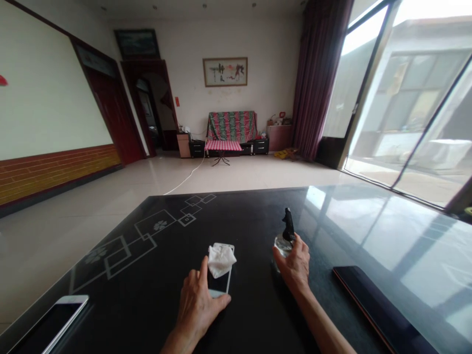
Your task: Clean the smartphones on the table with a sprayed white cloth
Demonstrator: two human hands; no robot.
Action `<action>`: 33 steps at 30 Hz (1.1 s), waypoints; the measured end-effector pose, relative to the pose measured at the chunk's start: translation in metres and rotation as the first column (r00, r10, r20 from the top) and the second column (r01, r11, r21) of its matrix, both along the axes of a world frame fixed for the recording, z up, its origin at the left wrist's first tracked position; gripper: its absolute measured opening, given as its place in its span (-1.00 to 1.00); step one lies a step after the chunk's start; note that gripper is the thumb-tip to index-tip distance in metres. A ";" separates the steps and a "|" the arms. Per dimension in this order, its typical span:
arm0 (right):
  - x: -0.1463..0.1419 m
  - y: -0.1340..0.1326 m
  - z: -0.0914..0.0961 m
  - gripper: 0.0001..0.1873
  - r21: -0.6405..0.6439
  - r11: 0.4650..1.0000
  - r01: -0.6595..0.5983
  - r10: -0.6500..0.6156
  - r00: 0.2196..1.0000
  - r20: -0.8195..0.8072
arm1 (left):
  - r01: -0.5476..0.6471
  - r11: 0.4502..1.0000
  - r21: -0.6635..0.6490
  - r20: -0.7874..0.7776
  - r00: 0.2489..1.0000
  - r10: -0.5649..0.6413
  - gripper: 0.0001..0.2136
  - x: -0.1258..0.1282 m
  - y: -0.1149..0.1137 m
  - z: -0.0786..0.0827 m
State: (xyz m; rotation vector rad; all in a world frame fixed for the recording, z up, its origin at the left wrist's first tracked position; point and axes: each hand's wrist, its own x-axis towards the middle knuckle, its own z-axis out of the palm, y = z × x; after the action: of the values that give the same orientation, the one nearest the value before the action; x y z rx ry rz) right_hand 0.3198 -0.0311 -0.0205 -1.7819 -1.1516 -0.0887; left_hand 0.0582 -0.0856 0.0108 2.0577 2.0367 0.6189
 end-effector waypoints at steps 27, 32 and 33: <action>-0.154 0.140 0.019 -0.40 -0.060 0.856 -0.514 0.508 0.857 -0.083 | -0.020 0.994 0.108 0.139 0.990 0.005 -0.10 -0.003 0.016 -0.035; -0.147 0.135 0.030 -0.41 -0.084 0.811 -0.579 0.576 0.815 -0.058 | 0.002 0.993 0.117 0.111 0.994 -0.015 -0.16 -0.005 0.016 -0.034; -0.143 0.131 0.032 -0.45 -0.086 0.805 -0.587 0.586 0.809 -0.042 | 0.017 0.991 0.129 0.094 0.995 -0.029 -0.19 -0.006 0.016 -0.034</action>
State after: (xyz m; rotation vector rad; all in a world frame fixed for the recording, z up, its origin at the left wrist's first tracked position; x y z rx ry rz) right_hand 0.1771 0.0996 0.0112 -1.4224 -1.6731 0.3552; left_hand 0.0521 -0.0691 -0.0237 2.0738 1.9650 0.8481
